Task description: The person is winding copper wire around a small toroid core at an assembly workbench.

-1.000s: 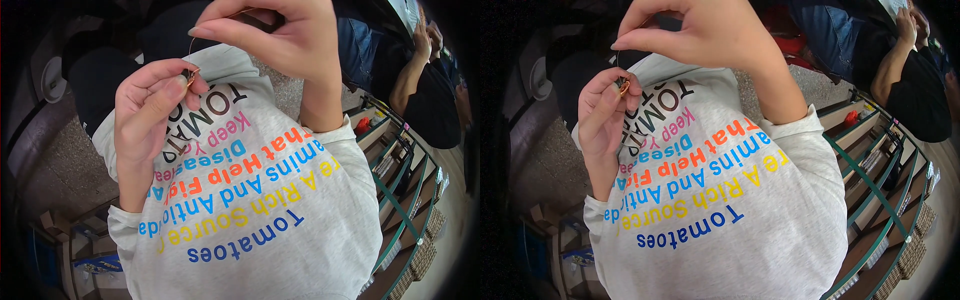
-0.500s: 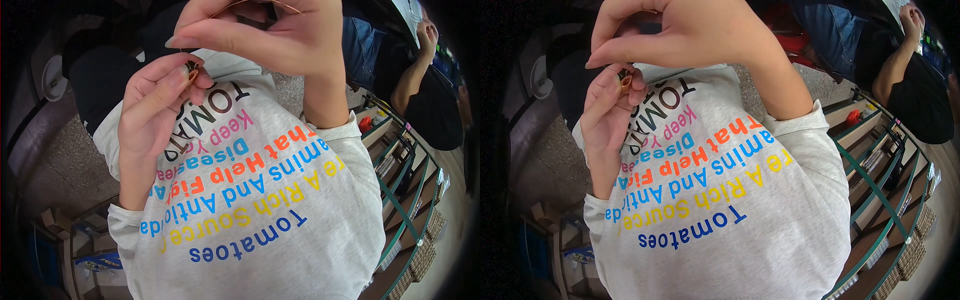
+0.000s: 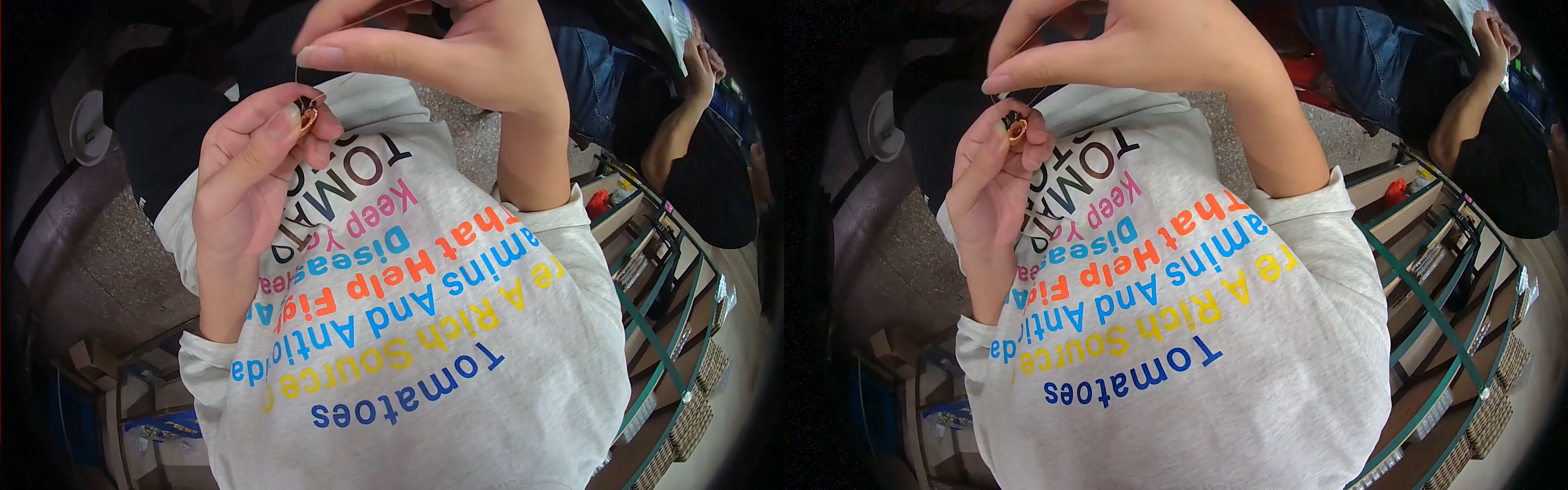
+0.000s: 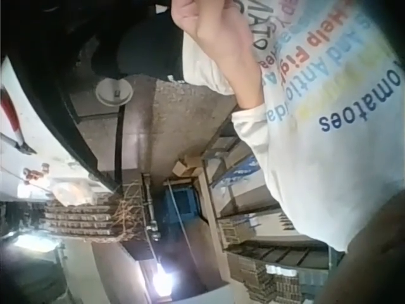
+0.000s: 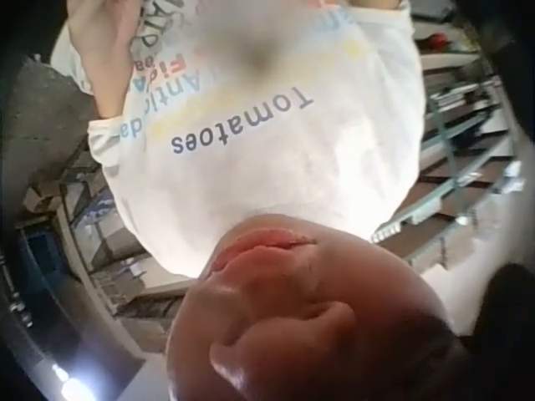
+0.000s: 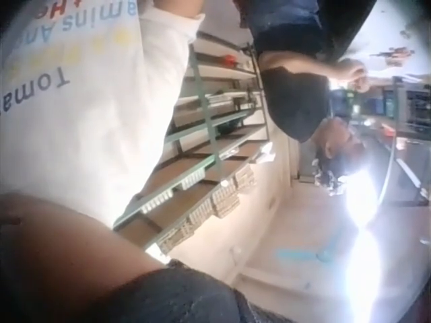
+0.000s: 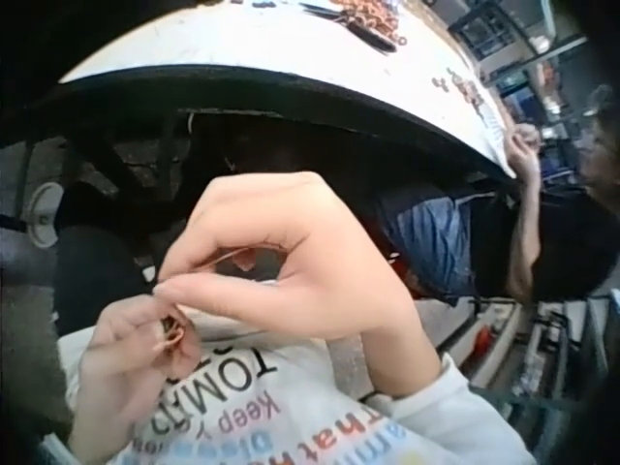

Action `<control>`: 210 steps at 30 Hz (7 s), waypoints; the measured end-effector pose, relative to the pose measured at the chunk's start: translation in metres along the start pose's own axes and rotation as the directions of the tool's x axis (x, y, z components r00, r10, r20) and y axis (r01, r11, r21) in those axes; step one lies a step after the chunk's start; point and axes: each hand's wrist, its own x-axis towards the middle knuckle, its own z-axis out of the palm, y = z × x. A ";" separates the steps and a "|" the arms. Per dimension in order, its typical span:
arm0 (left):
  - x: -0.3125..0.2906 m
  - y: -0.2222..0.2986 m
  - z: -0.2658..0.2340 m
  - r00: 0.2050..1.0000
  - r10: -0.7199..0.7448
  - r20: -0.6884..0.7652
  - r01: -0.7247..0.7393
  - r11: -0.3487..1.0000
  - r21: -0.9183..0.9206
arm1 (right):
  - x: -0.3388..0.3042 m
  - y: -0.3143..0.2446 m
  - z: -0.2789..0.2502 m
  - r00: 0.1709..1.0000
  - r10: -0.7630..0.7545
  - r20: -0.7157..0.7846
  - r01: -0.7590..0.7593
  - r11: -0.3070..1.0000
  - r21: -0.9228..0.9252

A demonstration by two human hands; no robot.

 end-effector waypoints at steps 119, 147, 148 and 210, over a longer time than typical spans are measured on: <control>0.009 -0.001 -0.011 0.946 -0.302 0.115 0.323 0.882 -0.344 | 0.065 0.016 0.003 0.730 0.161 0.665 -0.357 0.919 0.169; -0.029 0.070 0.014 0.496 0.865 0.074 -0.544 0.243 0.803 | 0.013 -0.028 0.108 0.882 -0.361 -0.304 0.308 0.928 -0.209; -0.029 0.070 0.013 0.482 0.870 0.105 -0.533 0.196 0.823 | 0.012 -0.029 0.109 0.885 -0.334 -0.325 0.284 0.939 -0.194; -0.050 0.052 0.001 0.429 0.711 0.557 -0.438 -0.375 0.817 | 0.009 0.000 0.066 0.786 0.249 0.565 -0.617 0.365 0.697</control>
